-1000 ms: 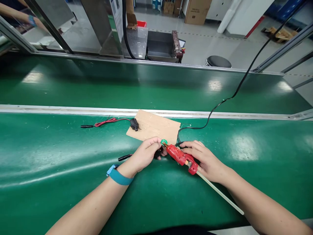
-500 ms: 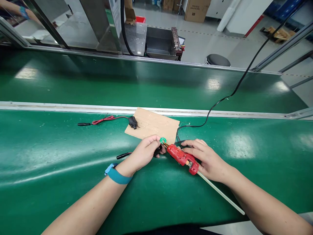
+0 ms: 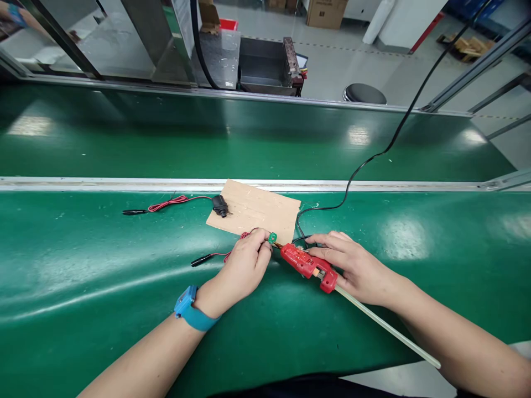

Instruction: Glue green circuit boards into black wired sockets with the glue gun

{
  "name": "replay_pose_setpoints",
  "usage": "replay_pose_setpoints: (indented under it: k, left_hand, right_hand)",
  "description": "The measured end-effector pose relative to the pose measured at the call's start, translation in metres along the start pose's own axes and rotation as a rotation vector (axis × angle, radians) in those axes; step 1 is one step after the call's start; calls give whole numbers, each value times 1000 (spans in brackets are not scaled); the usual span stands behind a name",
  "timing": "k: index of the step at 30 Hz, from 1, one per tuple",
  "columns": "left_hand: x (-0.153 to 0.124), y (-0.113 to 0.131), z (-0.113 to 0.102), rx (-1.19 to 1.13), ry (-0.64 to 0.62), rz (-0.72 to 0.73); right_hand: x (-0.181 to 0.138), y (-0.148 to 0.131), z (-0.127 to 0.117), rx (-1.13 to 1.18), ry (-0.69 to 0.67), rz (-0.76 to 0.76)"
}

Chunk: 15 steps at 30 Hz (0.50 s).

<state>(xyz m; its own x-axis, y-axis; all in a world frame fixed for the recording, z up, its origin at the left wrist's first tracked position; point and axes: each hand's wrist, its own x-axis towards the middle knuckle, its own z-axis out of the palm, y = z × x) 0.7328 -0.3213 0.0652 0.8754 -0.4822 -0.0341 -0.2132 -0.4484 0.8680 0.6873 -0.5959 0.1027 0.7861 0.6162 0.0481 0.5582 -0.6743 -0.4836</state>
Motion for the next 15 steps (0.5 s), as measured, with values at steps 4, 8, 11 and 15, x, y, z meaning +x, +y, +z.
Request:
replay_pose_setpoints:
  k: [4, 8, 11, 15]
  left_hand:
    - [-2, -2, 1, 74, -5, 55]
    - [-3, -3, 2, 100, 7, 68]
    - [-4, -3, 0, 9, 43, 23]
    - [-14, 2, -9, -285, 18, -135]
  right_hand:
    - [2, -3, -1, -4, 2, 16]
    - [2, -8, -3, -29, 1, 37]
    - [1, -6, -5, -64, 27, 71]
    - [4, 13, 0, -163, 95, 136]
